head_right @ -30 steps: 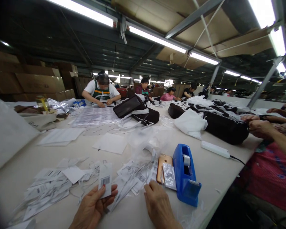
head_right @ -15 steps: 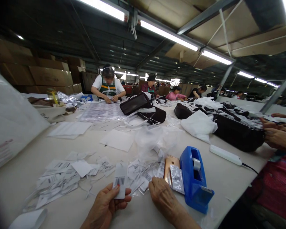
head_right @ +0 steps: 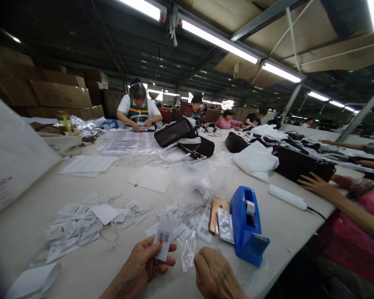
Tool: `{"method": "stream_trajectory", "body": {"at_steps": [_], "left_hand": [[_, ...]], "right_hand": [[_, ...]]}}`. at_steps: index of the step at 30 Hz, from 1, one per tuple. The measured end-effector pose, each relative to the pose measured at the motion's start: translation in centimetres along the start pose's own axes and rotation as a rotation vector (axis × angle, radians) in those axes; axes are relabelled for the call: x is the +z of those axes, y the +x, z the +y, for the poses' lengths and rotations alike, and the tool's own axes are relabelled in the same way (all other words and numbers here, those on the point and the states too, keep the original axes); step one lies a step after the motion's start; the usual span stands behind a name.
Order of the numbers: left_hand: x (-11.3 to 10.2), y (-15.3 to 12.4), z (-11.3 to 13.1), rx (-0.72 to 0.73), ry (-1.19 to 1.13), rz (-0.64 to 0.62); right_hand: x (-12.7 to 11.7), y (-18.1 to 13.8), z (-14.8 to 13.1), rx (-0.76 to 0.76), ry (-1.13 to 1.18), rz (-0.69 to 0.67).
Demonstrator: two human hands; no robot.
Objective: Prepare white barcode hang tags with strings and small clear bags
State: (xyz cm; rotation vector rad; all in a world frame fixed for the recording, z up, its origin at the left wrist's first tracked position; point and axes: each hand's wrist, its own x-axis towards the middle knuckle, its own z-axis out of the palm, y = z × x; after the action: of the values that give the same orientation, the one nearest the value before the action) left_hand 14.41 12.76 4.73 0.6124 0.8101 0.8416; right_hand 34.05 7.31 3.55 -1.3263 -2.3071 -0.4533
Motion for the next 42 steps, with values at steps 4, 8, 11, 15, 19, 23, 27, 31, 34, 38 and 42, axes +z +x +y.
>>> {"method": "stream_trajectory", "body": {"at_steps": [4,8,11,15,19,23,27,31,34,38,42], "left_hand": [[0.2,-0.8,-0.1,0.03,0.075,-0.142],[0.0,-1.0,-0.9,-0.013,0.187,-0.331],[-0.1,-0.9,-1.2,-0.021,0.201,-0.413],[0.3,-1.2,-0.9,0.0,0.185,-0.427],[0.6,-1.5,-0.7,0.017,0.156,-0.403],[0.5,-1.5,-0.7,0.046,0.098,-0.404],[0.6,-1.5,-0.8,0.056,0.072,-0.394],[0.8,-1.4,-1.5,0.08,0.092,-0.437],[0.8,-1.2,-2.0,0.083,0.114,-0.465],[0.8,-1.1,-2.2,0.049,0.13,-0.472],[0.9,-1.4,-1.5,-0.002,0.013,-0.36]], "right_hand": [[-0.4,-1.5,-1.2,0.15,0.17,0.06],[-2.2,-1.1,-1.5,0.307,0.352,-0.084],[-3.4,-0.3,-1.4,0.48,0.472,-0.136],[-4.1,0.6,-1.7,0.691,0.656,-0.178],[-4.1,1.2,-2.4,0.797,0.808,-0.18],[-4.4,1.2,-3.1,0.862,0.796,0.093],[-4.9,1.3,-3.5,0.957,0.814,0.273],[-4.3,1.9,-3.9,0.906,0.929,0.212],[-3.1,2.5,-4.8,0.94,1.049,0.144],[-2.6,3.3,-5.3,1.068,1.312,0.161],[-4.6,3.6,-3.3,1.239,1.569,0.367]]}}
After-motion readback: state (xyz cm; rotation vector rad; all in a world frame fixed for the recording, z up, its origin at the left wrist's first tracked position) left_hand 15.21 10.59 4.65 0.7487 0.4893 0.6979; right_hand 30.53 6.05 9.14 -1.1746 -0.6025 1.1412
